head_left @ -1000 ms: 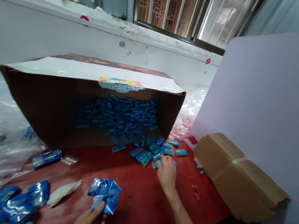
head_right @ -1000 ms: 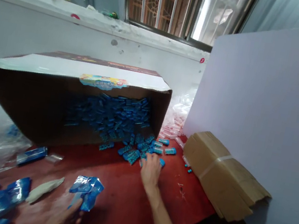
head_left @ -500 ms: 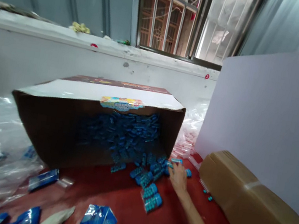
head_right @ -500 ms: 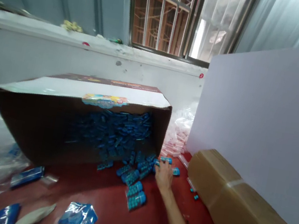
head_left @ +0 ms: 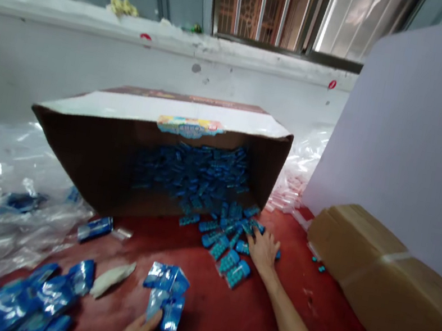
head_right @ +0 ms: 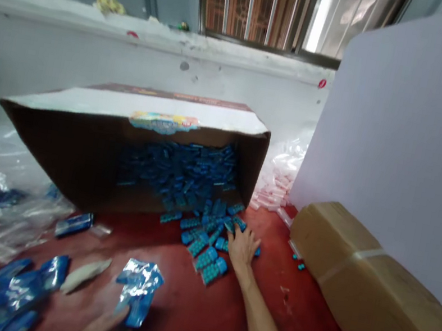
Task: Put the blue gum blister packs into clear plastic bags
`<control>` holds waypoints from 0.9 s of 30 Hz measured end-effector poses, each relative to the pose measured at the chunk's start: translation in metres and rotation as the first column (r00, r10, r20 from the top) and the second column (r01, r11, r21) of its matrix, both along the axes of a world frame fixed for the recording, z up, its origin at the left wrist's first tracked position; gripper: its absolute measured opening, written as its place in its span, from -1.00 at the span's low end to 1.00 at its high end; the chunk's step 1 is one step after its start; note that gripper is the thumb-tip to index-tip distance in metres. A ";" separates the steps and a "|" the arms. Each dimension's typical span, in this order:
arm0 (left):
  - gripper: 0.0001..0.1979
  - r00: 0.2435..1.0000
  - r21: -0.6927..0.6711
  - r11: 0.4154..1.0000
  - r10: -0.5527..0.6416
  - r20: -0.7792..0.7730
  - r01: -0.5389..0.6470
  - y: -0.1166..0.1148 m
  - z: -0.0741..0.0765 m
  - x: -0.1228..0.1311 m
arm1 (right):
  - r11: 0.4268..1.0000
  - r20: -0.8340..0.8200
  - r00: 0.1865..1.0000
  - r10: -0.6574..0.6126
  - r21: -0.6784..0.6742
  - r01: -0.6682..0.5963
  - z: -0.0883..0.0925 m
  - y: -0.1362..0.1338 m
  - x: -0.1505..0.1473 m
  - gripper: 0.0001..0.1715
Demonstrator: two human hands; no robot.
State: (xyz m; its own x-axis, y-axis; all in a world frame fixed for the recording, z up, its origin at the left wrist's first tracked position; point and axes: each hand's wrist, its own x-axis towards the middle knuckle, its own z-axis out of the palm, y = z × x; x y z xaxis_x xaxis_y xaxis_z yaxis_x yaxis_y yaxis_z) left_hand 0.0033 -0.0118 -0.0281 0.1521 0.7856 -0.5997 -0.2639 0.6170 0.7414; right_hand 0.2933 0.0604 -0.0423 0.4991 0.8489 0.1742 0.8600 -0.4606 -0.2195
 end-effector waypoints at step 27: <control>-0.77 0.964 -0.151 0.981 0.151 0.220 -0.120 -0.027 0.010 -0.018 | 0.774 -0.667 0.536 0.517 0.097 -0.626 0.025 -0.112 -0.087 -0.73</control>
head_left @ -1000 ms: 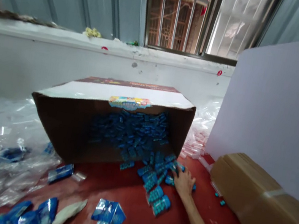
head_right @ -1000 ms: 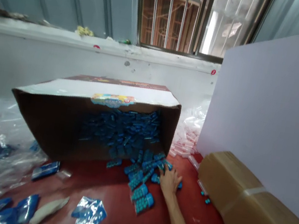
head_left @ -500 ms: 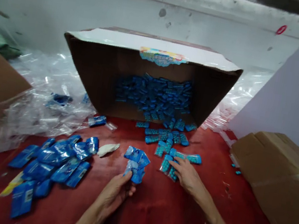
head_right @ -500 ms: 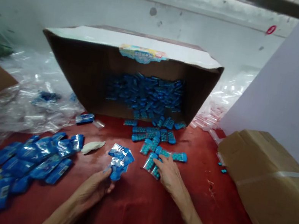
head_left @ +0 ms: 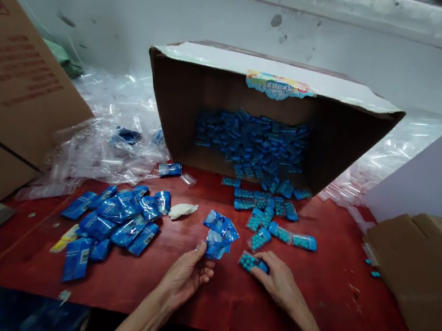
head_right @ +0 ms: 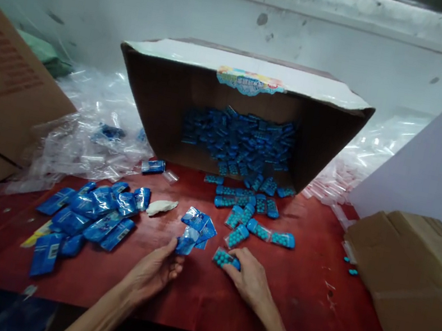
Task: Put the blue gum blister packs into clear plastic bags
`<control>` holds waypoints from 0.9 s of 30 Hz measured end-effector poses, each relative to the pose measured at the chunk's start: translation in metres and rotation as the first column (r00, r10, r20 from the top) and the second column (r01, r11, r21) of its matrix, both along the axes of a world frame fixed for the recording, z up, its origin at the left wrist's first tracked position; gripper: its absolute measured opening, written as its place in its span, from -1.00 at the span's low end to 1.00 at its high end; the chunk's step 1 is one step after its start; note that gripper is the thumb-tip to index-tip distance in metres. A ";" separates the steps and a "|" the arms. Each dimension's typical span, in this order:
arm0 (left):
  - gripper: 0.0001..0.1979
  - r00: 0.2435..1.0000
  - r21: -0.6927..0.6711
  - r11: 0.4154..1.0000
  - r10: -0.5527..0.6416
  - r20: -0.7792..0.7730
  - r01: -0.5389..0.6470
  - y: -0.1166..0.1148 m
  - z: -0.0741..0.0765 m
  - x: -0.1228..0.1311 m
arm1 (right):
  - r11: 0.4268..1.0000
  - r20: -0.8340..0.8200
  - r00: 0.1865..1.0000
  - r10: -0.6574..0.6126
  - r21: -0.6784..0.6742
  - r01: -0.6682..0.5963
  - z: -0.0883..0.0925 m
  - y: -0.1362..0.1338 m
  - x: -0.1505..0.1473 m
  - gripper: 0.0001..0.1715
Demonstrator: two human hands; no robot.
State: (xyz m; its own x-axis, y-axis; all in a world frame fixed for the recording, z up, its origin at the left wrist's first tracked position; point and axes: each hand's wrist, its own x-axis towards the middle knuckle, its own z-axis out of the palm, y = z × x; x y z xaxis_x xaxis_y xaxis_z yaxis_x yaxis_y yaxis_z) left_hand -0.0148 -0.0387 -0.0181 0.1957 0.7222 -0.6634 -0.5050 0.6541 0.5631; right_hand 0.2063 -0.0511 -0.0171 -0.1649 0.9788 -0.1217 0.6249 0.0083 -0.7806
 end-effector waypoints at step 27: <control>-0.69 0.978 0.289 0.957 0.085 -0.189 -0.027 -0.010 0.000 0.000 | 0.934 -0.539 0.824 -0.176 -0.356 -0.033 0.018 -0.020 -0.056 -0.50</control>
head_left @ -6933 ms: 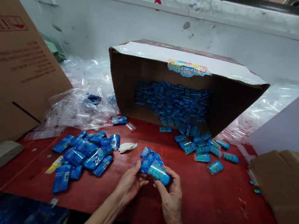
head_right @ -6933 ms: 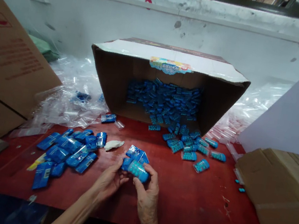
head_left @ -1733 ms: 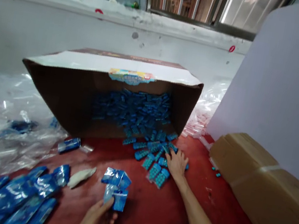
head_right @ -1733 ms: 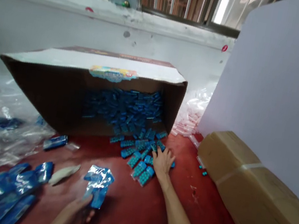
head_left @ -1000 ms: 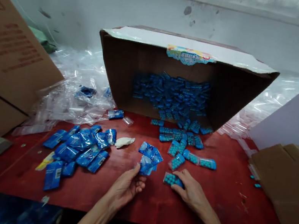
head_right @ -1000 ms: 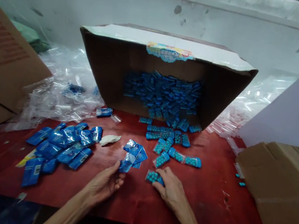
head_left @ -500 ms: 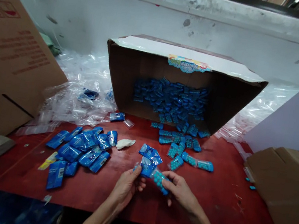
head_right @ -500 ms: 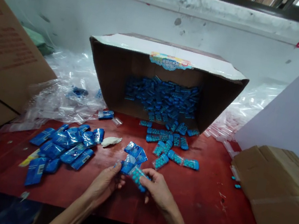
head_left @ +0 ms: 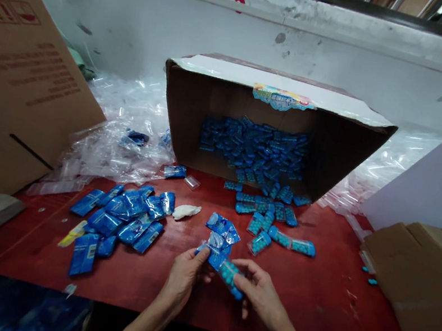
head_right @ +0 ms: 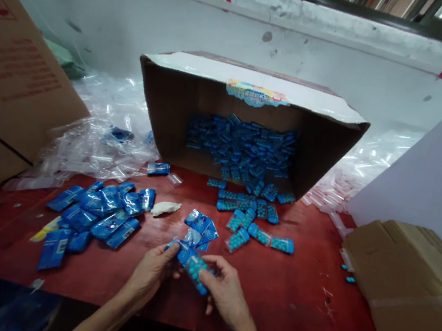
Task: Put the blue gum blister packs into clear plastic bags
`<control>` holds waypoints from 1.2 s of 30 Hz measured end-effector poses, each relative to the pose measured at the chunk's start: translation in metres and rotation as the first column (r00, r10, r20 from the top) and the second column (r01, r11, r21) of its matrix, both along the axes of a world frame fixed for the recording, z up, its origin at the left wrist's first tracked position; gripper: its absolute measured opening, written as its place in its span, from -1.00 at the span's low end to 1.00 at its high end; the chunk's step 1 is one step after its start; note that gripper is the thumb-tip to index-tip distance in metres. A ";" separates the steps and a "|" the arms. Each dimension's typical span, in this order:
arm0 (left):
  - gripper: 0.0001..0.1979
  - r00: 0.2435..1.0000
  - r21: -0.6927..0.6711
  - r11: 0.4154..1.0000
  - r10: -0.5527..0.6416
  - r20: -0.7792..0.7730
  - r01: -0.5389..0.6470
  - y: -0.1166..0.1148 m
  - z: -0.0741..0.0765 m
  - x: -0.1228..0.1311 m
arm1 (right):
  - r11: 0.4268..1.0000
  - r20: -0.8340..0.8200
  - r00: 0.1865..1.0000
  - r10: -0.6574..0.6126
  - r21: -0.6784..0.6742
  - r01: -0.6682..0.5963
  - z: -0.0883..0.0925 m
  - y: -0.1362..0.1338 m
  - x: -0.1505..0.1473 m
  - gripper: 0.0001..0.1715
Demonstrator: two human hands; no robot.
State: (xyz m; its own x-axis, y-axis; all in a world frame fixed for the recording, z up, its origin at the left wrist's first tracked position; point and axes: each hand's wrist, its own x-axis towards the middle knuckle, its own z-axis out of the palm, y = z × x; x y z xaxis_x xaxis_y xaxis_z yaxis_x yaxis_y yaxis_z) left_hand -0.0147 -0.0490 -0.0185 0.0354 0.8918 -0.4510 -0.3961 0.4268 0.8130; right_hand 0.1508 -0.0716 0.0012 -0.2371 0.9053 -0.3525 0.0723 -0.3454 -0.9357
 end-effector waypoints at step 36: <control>-0.78 0.847 0.041 0.936 -0.334 0.413 0.348 -0.016 0.024 -0.006 | 0.981 -0.167 0.986 -0.012 0.191 0.045 -0.002 -0.015 -0.009 -0.36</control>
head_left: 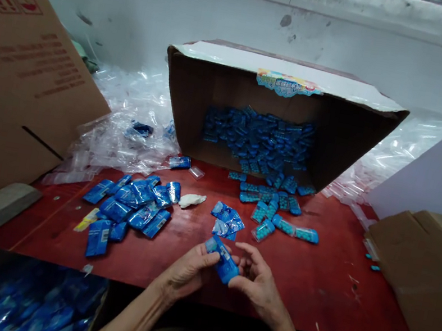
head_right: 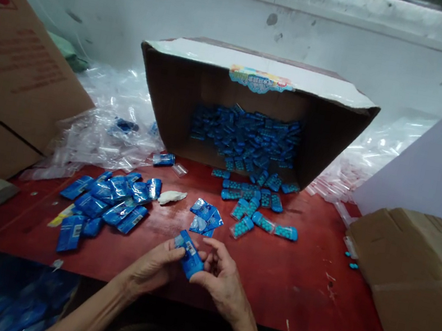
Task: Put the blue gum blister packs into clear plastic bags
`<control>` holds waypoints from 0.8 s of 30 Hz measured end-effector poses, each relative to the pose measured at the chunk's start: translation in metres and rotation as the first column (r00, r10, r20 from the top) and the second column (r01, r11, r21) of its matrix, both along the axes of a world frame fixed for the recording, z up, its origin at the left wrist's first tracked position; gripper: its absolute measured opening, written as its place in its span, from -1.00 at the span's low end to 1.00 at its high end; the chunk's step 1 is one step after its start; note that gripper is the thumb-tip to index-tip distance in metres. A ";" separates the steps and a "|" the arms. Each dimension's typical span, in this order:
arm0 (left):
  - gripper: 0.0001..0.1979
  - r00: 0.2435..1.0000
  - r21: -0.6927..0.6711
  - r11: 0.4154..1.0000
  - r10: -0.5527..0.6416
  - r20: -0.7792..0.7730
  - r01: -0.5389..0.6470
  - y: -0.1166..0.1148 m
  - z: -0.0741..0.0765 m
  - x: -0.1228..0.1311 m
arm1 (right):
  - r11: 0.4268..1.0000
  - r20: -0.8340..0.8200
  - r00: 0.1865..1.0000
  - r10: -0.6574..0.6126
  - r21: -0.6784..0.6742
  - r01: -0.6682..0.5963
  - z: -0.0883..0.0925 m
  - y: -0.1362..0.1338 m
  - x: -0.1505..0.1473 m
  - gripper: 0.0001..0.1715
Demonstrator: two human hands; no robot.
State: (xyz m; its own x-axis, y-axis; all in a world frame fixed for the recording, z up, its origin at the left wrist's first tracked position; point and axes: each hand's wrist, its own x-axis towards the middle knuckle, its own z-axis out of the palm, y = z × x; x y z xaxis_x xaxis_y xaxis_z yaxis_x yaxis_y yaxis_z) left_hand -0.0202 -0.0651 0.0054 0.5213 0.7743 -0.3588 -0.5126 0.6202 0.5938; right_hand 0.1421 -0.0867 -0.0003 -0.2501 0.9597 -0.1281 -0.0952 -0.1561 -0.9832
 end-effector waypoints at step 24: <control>-0.76 0.999 0.068 0.997 0.031 0.007 -0.031 -0.020 -0.003 0.008 | 0.996 -0.164 0.986 0.003 -0.082 -0.016 -0.032 0.004 -0.006 -0.32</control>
